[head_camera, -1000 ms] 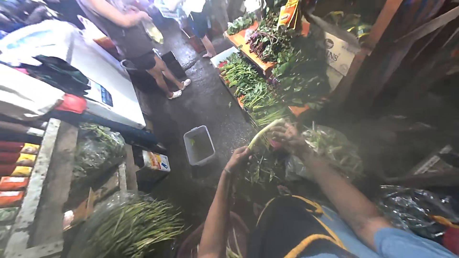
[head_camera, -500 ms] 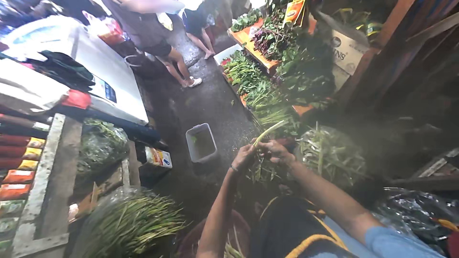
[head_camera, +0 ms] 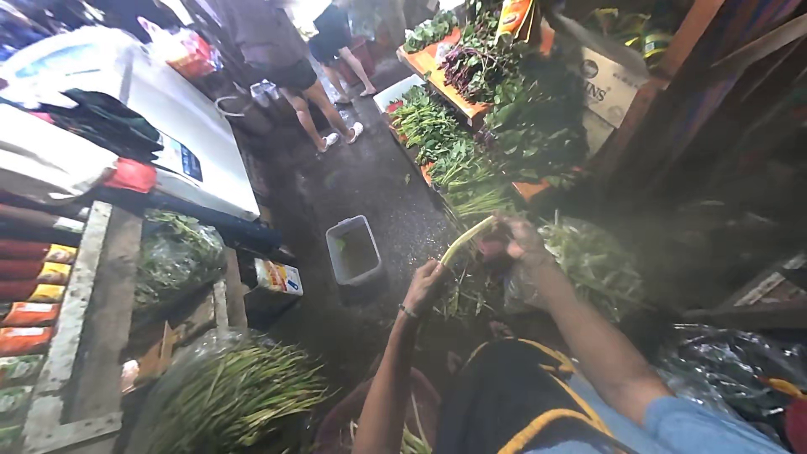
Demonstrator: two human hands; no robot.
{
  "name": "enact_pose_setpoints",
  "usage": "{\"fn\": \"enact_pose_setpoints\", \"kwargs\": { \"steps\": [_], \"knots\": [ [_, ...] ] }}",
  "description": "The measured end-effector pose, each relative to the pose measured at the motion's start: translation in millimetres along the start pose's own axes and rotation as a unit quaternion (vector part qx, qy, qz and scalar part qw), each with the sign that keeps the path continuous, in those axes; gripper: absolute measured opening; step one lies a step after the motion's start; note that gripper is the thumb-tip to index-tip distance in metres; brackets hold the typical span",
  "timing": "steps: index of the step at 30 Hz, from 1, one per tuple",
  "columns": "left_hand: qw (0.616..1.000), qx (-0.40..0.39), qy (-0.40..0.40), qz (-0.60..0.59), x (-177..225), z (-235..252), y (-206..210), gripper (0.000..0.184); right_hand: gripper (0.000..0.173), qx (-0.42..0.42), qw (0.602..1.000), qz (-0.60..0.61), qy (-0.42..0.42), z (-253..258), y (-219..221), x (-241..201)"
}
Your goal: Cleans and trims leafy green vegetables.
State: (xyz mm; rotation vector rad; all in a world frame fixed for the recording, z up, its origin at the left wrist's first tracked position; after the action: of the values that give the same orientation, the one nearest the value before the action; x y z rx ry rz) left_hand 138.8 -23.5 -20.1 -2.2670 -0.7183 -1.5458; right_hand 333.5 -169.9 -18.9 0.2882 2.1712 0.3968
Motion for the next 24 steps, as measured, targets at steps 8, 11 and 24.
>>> {"fn": "enact_pose_setpoints", "kwargs": {
  "steps": [8,11,24],
  "knots": [
    [0.966,0.179,-0.015,-0.186,1,13,-66,0.022,0.028,0.097,0.924,-0.296,-0.222,52,-89,-57],
    [0.937,0.234,0.008,-0.258,-7,23,-84,0.023,0.038,0.089,0.889,-0.399,-0.207,44,-95,-54],
    [0.886,0.234,0.055,-0.397,-14,22,-59,0.032,0.040,-0.428,0.732,-0.477,-0.233,-55,41,80]
  ]
}}
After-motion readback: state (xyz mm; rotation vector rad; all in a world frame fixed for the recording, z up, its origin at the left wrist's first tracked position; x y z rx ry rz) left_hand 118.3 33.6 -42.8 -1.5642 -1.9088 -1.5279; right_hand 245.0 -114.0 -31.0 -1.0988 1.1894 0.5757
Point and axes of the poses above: each hand's wrist, its own z-axis towards the middle knuckle, its own y-axis out of the palm, x = y × z, the point moved 4 cm from there along z, towards the middle knuckle, and after that the axes turned 11 degrees about x, right-handed, at the moved point
